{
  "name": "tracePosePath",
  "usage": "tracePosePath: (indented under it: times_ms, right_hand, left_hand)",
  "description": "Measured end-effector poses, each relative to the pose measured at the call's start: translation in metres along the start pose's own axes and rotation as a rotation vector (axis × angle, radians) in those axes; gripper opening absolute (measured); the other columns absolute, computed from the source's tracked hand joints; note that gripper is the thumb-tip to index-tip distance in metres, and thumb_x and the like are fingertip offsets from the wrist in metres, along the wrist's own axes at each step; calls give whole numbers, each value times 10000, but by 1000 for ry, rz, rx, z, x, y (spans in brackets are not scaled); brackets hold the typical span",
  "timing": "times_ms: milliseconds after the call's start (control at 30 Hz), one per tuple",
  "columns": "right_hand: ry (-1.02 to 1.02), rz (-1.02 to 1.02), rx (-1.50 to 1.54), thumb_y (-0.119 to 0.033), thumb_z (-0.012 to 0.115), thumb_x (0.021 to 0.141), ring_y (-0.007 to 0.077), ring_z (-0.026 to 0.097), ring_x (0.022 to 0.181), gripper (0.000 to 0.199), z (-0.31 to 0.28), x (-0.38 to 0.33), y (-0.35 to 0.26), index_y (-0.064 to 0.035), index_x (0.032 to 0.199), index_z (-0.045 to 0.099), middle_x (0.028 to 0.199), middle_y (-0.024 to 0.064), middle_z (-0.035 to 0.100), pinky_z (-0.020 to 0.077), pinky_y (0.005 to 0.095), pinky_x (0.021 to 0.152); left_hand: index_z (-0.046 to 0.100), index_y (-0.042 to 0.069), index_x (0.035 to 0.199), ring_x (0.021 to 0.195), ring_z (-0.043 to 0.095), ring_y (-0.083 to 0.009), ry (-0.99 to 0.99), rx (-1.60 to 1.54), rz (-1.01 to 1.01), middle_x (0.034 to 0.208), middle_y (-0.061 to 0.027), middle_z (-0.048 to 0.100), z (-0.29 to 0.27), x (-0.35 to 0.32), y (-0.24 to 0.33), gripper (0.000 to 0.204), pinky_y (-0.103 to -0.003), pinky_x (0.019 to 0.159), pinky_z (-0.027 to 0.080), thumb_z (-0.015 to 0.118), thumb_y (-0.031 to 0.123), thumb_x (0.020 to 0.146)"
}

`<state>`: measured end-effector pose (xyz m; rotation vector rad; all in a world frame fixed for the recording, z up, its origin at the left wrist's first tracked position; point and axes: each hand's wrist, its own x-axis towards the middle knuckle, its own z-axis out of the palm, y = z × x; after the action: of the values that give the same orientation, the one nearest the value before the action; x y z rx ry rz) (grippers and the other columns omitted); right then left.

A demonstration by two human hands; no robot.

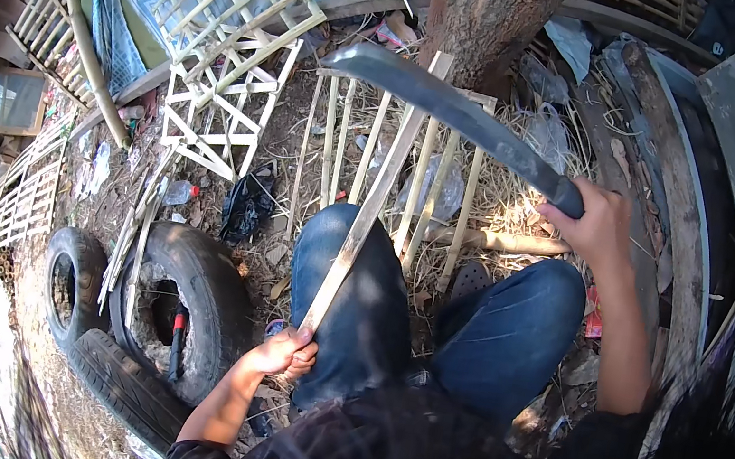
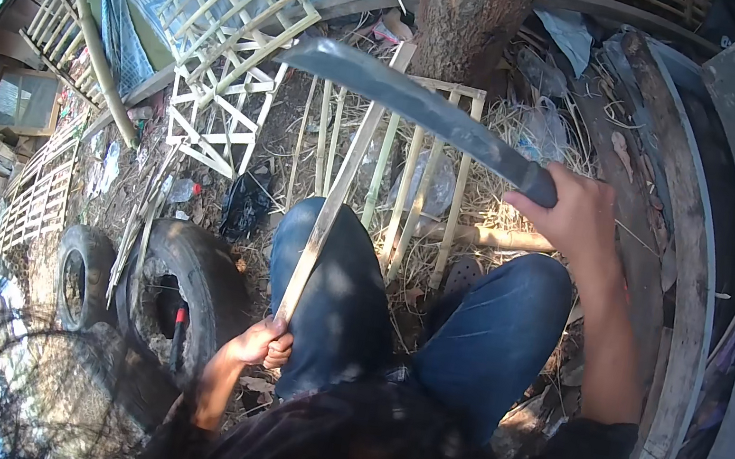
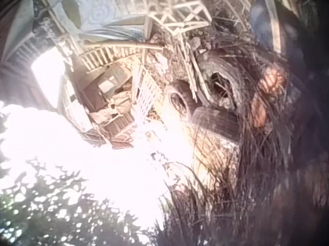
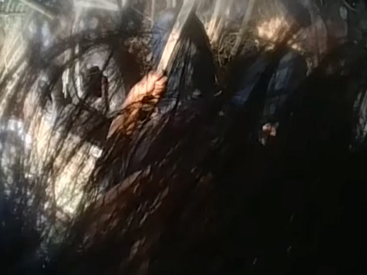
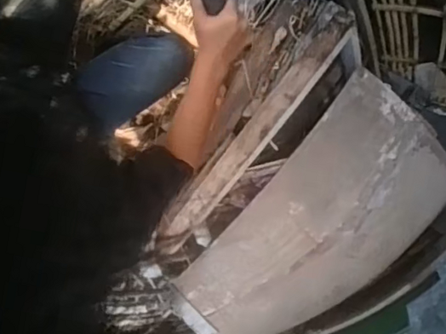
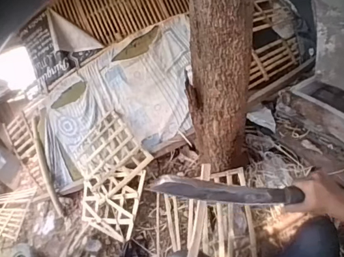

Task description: The person taps bamboo strips into a cage-like frame and then uses a large knife to shave and thin a separate bamboo strip.

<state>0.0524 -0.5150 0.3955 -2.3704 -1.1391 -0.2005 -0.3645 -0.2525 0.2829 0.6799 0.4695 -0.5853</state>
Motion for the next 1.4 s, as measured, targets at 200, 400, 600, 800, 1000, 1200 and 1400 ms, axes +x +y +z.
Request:
tracePosePath:
  times_ms: [200, 400, 600, 800, 1000, 1200, 1400]
  right_hand:
    - [-187, -428, 29, -726, 602, 736, 295, 654, 551, 680, 65, 20, -76, -47, 736, 645, 584, 120, 632, 505, 384, 542]
    - [-339, -590, 7, -687, 692, 667, 309, 637, 561, 630, 108, 68, -57, -61, 674, 617, 585, 112, 615, 492, 407, 556]
    - [-91, -128, 7, -555, 747, 683, 356, 636, 607, 520, 89, 91, 12, -50, 717, 627, 629, 152, 623, 498, 432, 589]
    - [-45, -44, -34, -548, 745, 700, 388, 645, 669, 528, 80, 75, 8, -47, 846, 673, 701, 180, 650, 512, 446, 632]
    - [175, 404, -82, -502, 710, 777, 392, 644, 706, 496, 52, 80, 26, -14, 856, 674, 725, 209, 648, 495, 436, 646]
    - [150, 199, 3, -404, 741, 787, 369, 605, 608, 405, 49, 59, 2, -9, 831, 663, 633, 177, 609, 464, 422, 589]
    - [-67, -285, 203, -512, 817, 638, 326, 618, 550, 518, 70, 50, -86, -40, 759, 640, 582, 121, 595, 472, 392, 537]
  left_hand:
    - [344, 148, 605, 412, 276, -70, 315, 278, 102, 519, 51, 308, 23, 1, -3, 549, -242, 387, 228, 369, 522, 1005]
    - [339, 149, 585, 414, 266, -63, 402, 310, 168, 501, 61, 293, 25, -1, -11, 546, -239, 398, 226, 383, 483, 1014]
    - [348, 126, 601, 420, 259, -80, 382, 307, 175, 507, 40, 299, 21, -3, -10, 557, -258, 403, 207, 363, 499, 1014]
    - [341, 134, 585, 399, 262, -74, 283, 232, 146, 492, 48, 301, 16, -1, -1, 549, -250, 385, 218, 367, 464, 1023]
    - [341, 144, 581, 402, 266, -68, 280, 218, 198, 495, 57, 300, 16, 0, -12, 548, -245, 387, 224, 373, 467, 1022]
    - [338, 136, 557, 435, 291, -59, 376, 288, 249, 512, 62, 315, 19, -5, -19, 574, -240, 414, 249, 393, 480, 1013]
    - [410, 100, 561, 533, 294, -62, 689, 567, 347, 548, 61, 369, 43, -2, -18, 560, -270, 480, 280, 444, 443, 1003]
